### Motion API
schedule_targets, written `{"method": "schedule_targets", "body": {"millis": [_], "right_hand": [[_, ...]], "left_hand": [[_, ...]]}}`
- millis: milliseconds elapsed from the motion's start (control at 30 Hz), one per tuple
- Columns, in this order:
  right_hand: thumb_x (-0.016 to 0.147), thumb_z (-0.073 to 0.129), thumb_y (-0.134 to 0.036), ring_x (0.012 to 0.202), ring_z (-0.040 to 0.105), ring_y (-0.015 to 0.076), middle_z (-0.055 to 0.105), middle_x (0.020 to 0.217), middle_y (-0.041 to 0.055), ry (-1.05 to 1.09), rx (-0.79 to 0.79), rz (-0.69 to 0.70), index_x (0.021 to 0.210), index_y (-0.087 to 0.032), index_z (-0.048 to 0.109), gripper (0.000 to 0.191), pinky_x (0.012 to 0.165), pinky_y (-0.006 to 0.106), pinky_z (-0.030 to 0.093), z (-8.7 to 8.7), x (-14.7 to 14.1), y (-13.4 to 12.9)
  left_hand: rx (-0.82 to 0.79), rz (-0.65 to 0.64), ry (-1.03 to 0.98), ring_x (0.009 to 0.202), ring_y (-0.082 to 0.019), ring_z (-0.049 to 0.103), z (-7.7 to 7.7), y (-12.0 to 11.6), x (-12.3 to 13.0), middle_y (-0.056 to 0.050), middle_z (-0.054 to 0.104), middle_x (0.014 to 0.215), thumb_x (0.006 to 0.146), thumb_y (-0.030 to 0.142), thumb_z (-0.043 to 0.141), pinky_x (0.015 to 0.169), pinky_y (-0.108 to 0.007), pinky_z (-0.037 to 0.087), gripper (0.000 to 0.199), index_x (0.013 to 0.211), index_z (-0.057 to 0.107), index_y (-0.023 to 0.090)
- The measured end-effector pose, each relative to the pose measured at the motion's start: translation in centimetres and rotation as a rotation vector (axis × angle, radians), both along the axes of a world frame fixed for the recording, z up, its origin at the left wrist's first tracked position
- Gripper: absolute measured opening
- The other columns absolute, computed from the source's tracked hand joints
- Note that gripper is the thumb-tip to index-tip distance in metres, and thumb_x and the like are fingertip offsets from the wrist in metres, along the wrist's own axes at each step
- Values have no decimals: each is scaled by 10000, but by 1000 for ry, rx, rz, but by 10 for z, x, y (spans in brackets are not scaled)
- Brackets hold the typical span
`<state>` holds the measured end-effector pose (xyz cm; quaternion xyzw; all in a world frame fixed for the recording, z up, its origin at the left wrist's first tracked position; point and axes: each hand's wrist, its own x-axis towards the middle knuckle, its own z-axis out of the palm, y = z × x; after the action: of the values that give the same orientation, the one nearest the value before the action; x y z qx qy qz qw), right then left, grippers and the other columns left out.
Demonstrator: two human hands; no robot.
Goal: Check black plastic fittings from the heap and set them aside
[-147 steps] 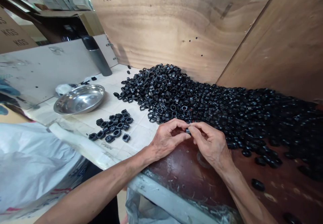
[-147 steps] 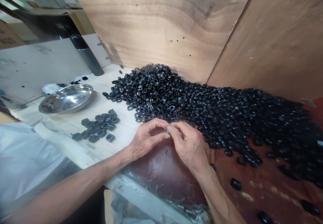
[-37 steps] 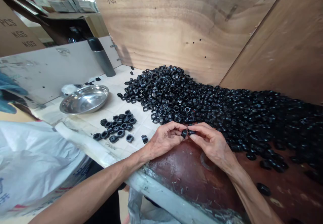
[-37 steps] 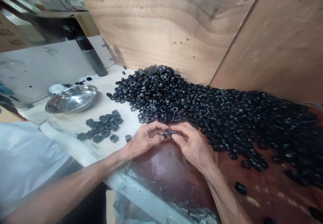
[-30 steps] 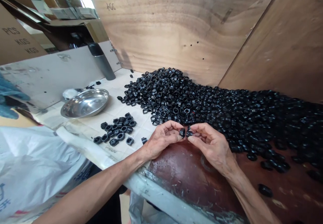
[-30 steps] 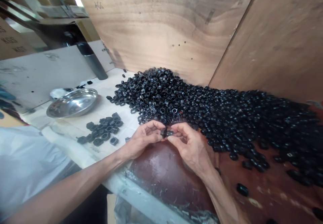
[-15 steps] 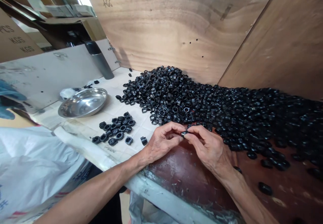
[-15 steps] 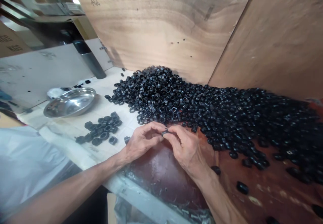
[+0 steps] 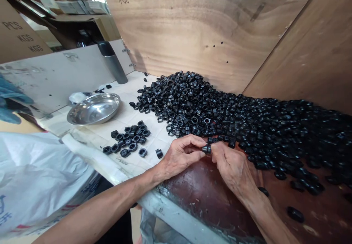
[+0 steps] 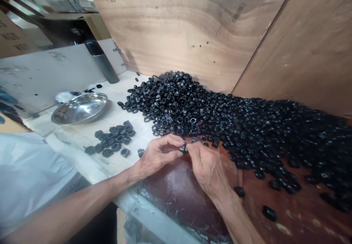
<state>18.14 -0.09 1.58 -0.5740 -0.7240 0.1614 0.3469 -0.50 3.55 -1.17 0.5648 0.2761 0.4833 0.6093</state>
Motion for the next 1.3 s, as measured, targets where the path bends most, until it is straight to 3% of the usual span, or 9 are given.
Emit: {"method": "schedule_targets", "body": {"millis": [300,400,533,667,800,933,1067,1200,1300], "right_hand": [[973,535,-456,564,555,139,597,638,-10,119,-69,71,759,-209,638,343,529,242,422,9,2,-2],[962,550,-459,529,497,122,531,568,-20,106,-97,100,619,-211,558,424,504,236,399,8,3,-1],[919,633,-439,619,573,141,644,728,2,167,-89,70,863,-207,668,242,568,240,465,6,3,-1],[963,570,-458,515,502,124,542,576,-26,104,-118,47,691,-209,632,374,486,238,388,2,4,1],[947,610,-405,708,647,160,698,825,4,219,-120,94,1050,-223,682,221,636,240,495,0,3,1],[1004,497,-444,544,573,139,591,579,-20,140,-163,31,716,-219,623,386,550,241,435,3,1,0],[988,524,-449,566,581,135,628,650,-21,149,-142,53,856,-211,668,308,541,234,430,5,1,-1],[972,557,-456,533,542,131,571,583,-23,129,-119,18,700,-212,623,372,512,239,406,3,2,0],[954,593,-449,598,611,149,652,674,-6,198,-144,16,869,-211,674,266,554,239,463,2,3,0]], "left_hand": [[-19,32,-10,1000,-182,687,0,2,-1,-76,711,1108,803,176,774,895,-316,573,184,983,738,166],[-20,50,6,995,-195,690,1,2,-1,-86,712,1104,793,202,784,887,-332,580,186,968,736,159],[-23,45,6,994,-200,695,3,2,0,-87,715,1097,781,216,793,896,-344,585,194,957,732,159],[-17,36,2,1009,-196,691,3,1,0,-82,714,1103,795,198,783,912,-338,578,181,966,733,166],[-33,14,-23,1019,-185,686,1,0,0,-73,698,1105,802,163,776,930,-324,563,175,972,729,164],[-30,-6,-20,1019,-185,684,-1,0,1,-79,689,1120,820,173,766,921,-317,563,172,986,726,162],[-27,7,-27,1018,-189,679,0,0,1,-81,693,1107,809,184,780,921,-321,564,183,981,723,161],[-24,0,-29,1013,-182,677,0,0,1,-80,690,1112,817,184,775,919,-311,560,175,982,722,160],[-29,-8,-17,1005,-185,679,0,-1,1,-81,686,1115,817,192,780,914,-313,560,187,991,722,156]]}}
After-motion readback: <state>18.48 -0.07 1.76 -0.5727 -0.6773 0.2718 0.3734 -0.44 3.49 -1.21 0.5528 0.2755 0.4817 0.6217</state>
